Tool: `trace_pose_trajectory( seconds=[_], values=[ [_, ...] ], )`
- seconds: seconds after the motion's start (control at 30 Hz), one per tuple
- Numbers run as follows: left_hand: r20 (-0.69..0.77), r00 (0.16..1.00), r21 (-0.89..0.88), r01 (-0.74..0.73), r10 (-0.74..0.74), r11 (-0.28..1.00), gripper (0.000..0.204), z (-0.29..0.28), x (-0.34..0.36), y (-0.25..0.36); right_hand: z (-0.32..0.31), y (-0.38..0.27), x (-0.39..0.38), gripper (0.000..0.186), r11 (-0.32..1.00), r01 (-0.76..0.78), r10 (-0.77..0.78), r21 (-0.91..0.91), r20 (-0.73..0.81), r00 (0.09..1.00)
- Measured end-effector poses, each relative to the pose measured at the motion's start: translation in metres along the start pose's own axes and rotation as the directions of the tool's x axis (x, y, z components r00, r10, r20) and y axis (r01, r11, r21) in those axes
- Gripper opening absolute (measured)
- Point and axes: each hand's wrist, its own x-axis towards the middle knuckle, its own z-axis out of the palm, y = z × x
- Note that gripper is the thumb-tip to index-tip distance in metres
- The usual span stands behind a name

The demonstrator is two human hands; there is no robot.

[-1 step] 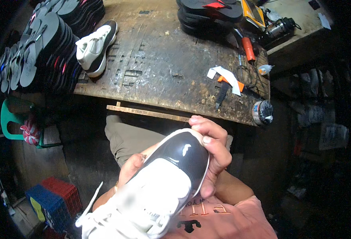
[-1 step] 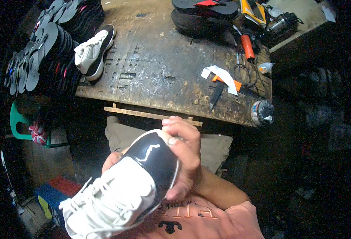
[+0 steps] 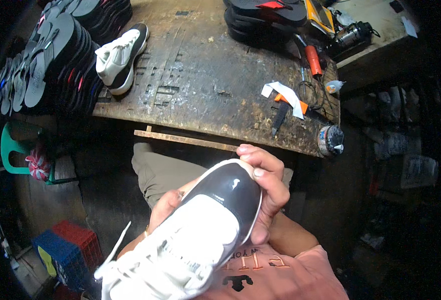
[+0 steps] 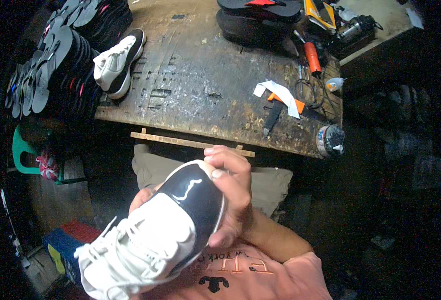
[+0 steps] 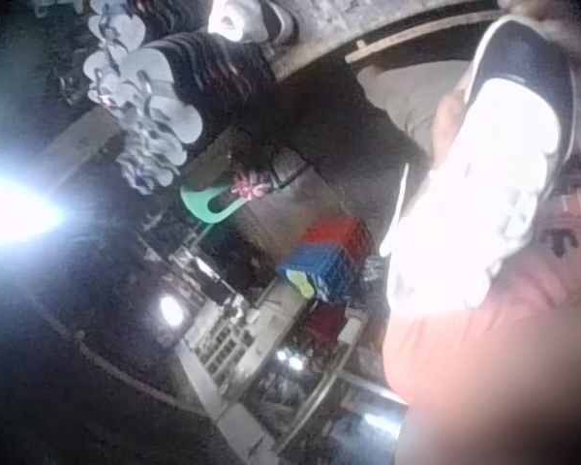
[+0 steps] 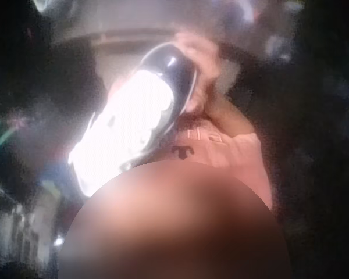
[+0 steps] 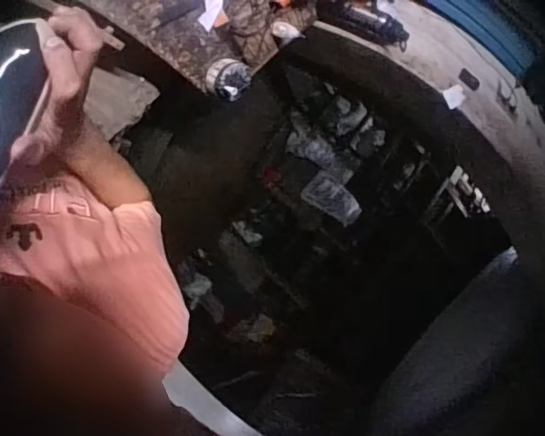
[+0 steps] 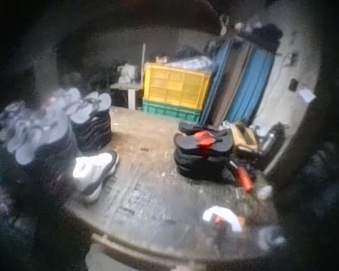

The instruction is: The person holds a white and black sneaker and uses a small black tool to scrape and clean the rubber toe cap. They repeatedly scrape the surface, rotate the shoe to access different areas, and inspect the cleaned sections. A second person is visible nearby but does not assist with the shoe.

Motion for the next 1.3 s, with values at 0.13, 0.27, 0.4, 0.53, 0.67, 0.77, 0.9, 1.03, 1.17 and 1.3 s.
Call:
trace_pose_trajectory(
  seconds=[0.13, 0.27, 0.4, 0.53, 0.67, 0.77, 0.9, 1.03, 1.17, 1.3],
  values=[
    [-0.100, 0.995, -0.236, -0.010, -0.014, 0.972, 0.069, -0.018, -0.011, 0.006, -0.002, 0.013, -0.020, 0.085, 0.994, -0.098, 0.101, -0.037, 0.069, 0.993],
    [-0.110, 0.977, -0.283, 0.147, -0.184, 0.948, 0.065, -0.054, -0.009, 0.018, 0.003, 0.018, -0.032, 0.083, 0.982, -0.179, 0.184, -0.061, 0.092, 0.979],
    [-0.127, 0.966, -0.235, 0.190, -0.224, 0.953, 0.063, -0.081, -0.011, 0.027, 0.000, 0.019, -0.036, 0.074, 0.976, -0.213, 0.218, -0.055, 0.124, 0.968],
    [-0.130, 0.984, -0.140, 0.104, -0.122, 0.985, 0.062, -0.079, -0.016, 0.028, -0.012, 0.011, -0.030, 0.052, 0.949, -0.298, 0.312, -0.099, 0.202, 0.928],
    [-0.279, 0.958, -0.074, 0.055, -0.074, 0.996, 0.059, -0.063, -0.025, 0.029, -0.019, 0.000, -0.022, 0.030, 0.874, -0.476, 0.486, -0.101, 0.194, 0.852],
    [-0.327, 0.944, -0.060, 0.031, -0.049, 0.998, 0.060, -0.061, -0.023, 0.031, -0.022, -0.004, -0.017, 0.026, 0.782, -0.619, 0.618, -0.075, 0.218, 0.755],
    [-0.272, 0.962, -0.034, 0.014, -0.023, 0.999, 0.064, -0.062, -0.027, 0.027, -0.023, -0.004, -0.009, 0.016, 0.718, -0.683, 0.693, -0.134, 0.230, 0.684],
    [-0.296, 0.955, -0.048, -0.023, 0.008, 0.999, 0.067, -0.059, -0.033, 0.023, -0.021, -0.005, 0.000, 0.012, 0.678, -0.717, 0.732, -0.161, 0.231, 0.641],
    [-0.247, 0.969, 0.026, -0.018, 0.024, 0.999, 0.068, -0.058, -0.033, 0.024, -0.020, -0.007, 0.007, 0.011, 0.662, -0.725, 0.746, -0.190, 0.261, 0.613],
    [-0.313, 0.946, 0.039, -0.071, 0.080, 0.997, 0.066, -0.056, -0.035, 0.021, -0.020, -0.006, 0.010, 0.010, 0.662, -0.718, 0.746, -0.215, 0.280, 0.604]
  ],
)
